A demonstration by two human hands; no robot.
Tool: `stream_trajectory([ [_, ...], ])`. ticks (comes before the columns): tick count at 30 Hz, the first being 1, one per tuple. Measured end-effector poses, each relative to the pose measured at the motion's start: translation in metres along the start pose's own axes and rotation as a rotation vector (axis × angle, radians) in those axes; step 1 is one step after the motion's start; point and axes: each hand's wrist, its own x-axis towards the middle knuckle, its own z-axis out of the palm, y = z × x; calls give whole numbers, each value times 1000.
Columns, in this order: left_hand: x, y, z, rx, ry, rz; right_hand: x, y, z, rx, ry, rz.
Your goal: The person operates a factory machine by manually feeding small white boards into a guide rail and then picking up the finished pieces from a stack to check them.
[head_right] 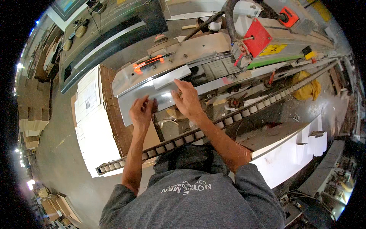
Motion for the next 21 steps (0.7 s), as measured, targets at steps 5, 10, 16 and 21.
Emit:
stream_trajectory([
  [5, 37, -24, 17, -10, -27, 144, -2, -2, 15, 213, 26, 185],
  [10, 52, -26, 33, 31, -32, 289, 3, -1, 24, 191, 55, 205],
  [16, 61, -21, 53, 25, -17, 360, 7, -2, 17, 181, 128, 275],
  [21, 71, 2, 86, -6, -54, 407, 14, 19, -11, 112, 201, 233],
])
